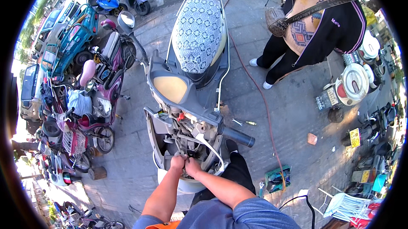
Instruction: The person removes a plastic panel from a scooter using a screwdriver and then tests electrical connections with a multimeter.
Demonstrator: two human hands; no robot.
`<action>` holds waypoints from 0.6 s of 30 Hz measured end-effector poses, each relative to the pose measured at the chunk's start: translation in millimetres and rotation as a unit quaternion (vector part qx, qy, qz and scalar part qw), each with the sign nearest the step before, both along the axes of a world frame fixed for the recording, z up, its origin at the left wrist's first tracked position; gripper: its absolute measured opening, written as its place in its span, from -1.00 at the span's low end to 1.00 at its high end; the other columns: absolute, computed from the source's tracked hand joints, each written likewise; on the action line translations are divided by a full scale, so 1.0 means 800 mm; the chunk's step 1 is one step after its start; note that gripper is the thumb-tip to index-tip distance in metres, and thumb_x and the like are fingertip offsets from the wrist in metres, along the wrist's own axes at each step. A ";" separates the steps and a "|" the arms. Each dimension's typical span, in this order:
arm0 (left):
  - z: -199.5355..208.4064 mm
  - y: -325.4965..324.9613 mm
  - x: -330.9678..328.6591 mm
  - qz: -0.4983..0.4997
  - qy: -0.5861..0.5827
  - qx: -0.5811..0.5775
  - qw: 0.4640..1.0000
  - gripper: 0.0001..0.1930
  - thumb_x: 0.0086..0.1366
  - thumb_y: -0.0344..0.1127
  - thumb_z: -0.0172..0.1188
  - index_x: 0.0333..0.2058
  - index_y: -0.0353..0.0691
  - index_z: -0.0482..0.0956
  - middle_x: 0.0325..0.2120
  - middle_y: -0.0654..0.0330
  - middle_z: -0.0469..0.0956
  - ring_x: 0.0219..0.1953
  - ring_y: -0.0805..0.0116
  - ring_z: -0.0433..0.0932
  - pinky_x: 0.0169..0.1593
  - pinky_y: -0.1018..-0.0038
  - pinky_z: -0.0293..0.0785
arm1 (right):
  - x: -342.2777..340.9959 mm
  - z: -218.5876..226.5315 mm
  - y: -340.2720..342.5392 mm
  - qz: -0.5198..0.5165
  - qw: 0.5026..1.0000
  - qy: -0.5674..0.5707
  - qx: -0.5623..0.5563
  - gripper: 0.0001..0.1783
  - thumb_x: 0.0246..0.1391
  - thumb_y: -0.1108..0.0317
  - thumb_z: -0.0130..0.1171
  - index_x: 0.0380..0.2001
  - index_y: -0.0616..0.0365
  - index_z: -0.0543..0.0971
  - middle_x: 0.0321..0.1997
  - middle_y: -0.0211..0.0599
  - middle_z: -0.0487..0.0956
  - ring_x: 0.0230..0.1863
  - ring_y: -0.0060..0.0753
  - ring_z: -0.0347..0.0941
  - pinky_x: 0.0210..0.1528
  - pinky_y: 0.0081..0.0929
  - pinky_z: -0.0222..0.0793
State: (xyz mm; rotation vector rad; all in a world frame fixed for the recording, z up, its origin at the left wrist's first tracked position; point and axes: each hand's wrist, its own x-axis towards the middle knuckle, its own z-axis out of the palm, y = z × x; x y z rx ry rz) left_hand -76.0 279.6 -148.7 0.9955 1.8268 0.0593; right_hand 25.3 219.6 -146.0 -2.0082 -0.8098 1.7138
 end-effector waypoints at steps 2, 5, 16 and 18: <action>0.032 -0.004 0.000 -0.020 0.037 -0.016 0.999 -0.59 0.47 -0.01 0.33 -0.10 -0.30 0.82 -0.11 -0.15 0.79 -0.05 -0.05 0.76 0.10 0.14 0.60 | -0.002 -0.024 -0.002 -0.058 0.983 0.162 -0.069 -0.53 0.50 -0.11 0.03 -0.24 0.05 0.62 -0.27 -0.31 0.67 -0.21 -0.26 0.61 -0.02 -0.07 0.50; 0.021 -0.003 -0.011 -0.071 0.085 0.011 0.994 -0.61 0.47 -0.02 0.32 -0.10 -0.28 0.83 -0.15 -0.11 0.81 -0.06 -0.04 0.77 0.04 0.14 0.63 | 0.019 0.021 0.028 -0.081 0.923 0.302 -0.224 -0.60 0.49 -0.15 0.05 -0.21 -0.12 0.64 -0.30 -0.51 0.57 -0.23 -0.50 0.51 0.06 -0.11 0.46; 0.026 0.013 -0.002 -0.124 0.122 -0.089 0.981 -0.55 0.33 0.06 0.32 -0.16 -0.25 0.85 -0.21 -0.01 0.82 -0.14 0.10 0.80 -0.02 0.22 0.66 | -0.003 -0.013 0.003 0.037 0.993 0.111 -0.008 -0.49 0.58 0.08 -0.09 0.12 0.25 0.70 0.14 0.09 0.75 0.16 0.01 0.68 0.14 -0.11 0.53; 0.002 0.022 -0.014 -0.247 0.151 -0.098 0.952 -0.55 0.33 0.07 0.30 -0.17 -0.23 0.85 -0.22 0.00 0.83 -0.11 0.08 0.81 0.00 0.21 0.67 | -0.012 -0.012 -0.006 0.031 0.996 0.082 0.033 -0.52 0.56 0.13 -0.06 0.07 0.30 0.69 0.11 0.26 0.73 0.19 0.25 0.66 0.15 -0.04 0.55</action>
